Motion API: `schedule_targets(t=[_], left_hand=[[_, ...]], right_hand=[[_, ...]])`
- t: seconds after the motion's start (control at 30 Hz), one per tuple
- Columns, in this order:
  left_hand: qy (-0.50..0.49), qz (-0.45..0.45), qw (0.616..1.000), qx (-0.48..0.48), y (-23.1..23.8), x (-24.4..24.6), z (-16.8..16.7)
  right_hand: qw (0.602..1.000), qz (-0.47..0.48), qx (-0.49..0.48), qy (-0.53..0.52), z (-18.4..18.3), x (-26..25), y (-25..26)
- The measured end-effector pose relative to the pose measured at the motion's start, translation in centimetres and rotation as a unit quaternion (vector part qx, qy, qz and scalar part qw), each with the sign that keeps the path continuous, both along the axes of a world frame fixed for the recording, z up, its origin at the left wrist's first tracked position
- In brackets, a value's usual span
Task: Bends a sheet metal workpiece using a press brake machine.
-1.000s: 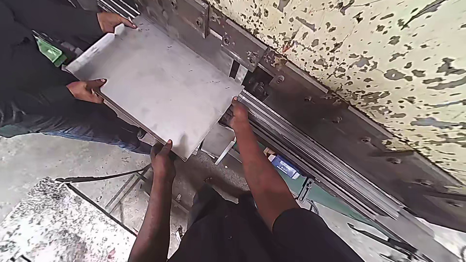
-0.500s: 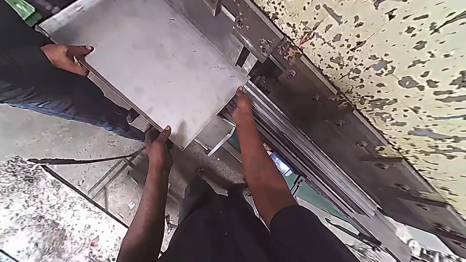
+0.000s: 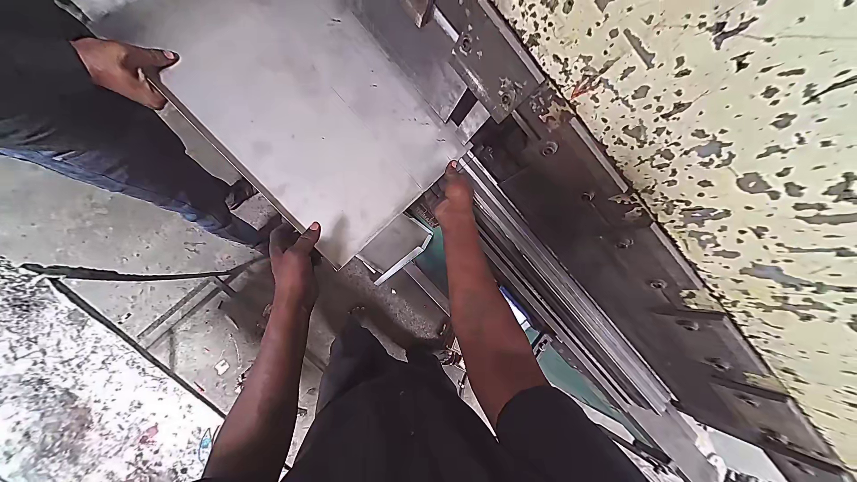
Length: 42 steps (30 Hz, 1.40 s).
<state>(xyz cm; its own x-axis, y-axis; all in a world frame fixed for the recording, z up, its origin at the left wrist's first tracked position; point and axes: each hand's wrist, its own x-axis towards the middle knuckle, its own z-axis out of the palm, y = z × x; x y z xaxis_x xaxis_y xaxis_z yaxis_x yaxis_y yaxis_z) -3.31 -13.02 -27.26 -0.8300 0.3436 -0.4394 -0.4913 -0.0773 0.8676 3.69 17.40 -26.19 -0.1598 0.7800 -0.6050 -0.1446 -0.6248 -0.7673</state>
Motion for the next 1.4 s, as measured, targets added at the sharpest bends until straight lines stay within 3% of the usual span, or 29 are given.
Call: schedule_targets(t=[1.4], left_hand=[[0.006,-0.004,1.0,0.009,0.1,-0.2,0.2]], right_hand=[[1.0,-0.003,0.0,0.003,0.4,-0.2,0.2]])
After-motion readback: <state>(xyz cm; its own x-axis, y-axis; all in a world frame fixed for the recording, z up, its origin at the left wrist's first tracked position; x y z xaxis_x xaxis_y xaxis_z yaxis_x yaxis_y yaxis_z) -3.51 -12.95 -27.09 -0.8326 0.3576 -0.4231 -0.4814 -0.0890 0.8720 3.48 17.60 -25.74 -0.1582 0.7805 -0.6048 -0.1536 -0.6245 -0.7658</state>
